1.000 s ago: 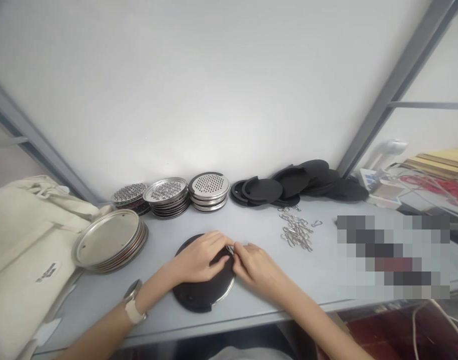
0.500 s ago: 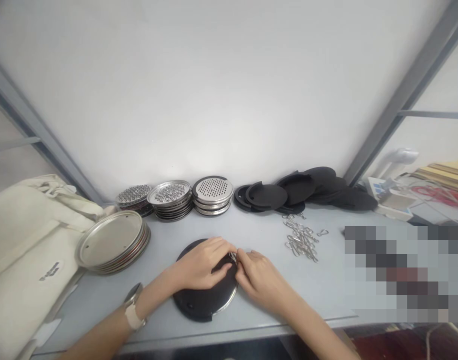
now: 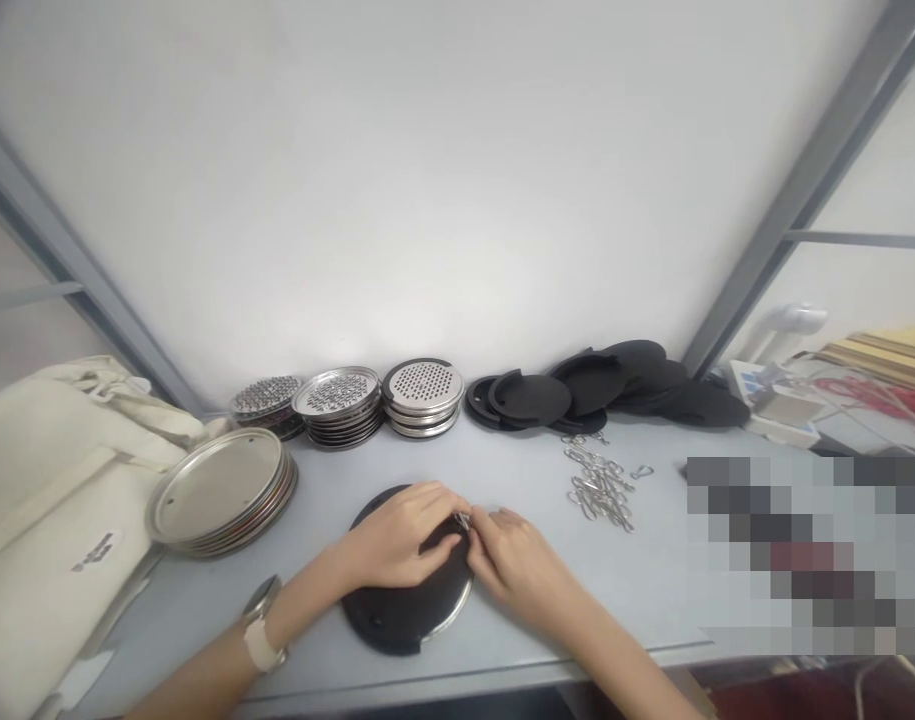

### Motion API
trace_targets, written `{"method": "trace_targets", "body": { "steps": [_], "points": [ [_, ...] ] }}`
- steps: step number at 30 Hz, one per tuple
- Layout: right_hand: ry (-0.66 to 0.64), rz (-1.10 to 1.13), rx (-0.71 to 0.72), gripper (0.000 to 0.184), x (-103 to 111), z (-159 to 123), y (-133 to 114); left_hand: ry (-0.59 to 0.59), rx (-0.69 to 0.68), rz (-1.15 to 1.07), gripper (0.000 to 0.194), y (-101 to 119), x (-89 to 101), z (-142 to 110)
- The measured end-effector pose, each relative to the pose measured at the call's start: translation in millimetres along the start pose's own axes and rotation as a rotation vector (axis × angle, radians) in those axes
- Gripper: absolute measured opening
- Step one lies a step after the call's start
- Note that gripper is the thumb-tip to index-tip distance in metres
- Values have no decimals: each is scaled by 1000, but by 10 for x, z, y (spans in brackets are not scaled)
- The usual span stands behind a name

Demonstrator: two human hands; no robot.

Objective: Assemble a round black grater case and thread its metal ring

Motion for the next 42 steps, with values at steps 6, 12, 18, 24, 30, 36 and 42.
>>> {"method": "trace_targets", "body": {
  "steps": [6,12,18,24,30,36,42],
  "points": [
    [46,25,5,14,17,1,26,-8,-10,-1,20,2,-10,0],
    [55,19,12,13,16,-11,52,-2,-3,-16,21,5,-7,4],
    [63,60,-11,14,-16,12,65,13,36,-54,25,-6,20,-3],
    [57,-12,20,16,-40,42,2,-5,56,-69,21,-12,-25,-30],
    [36,4,9,20,-25,40,6,18,49,-1,16,5,-8,-2],
    [51,-5,5,24,-14,31,5,39,32,10,20,14,9,24],
    [17,-5,-12,21,-18,24,8,12,-2,2,22,30,-13,16]
  ]
}}
Point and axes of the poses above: each hand's wrist, its own z-axis towards the middle knuckle, its own x-axis out of the back of the hand, y = z × x, the point moved 6 cm from there along z, towards the middle knuckle, and after that the axes turned 8 degrees about -x, right-handed, at the moved point
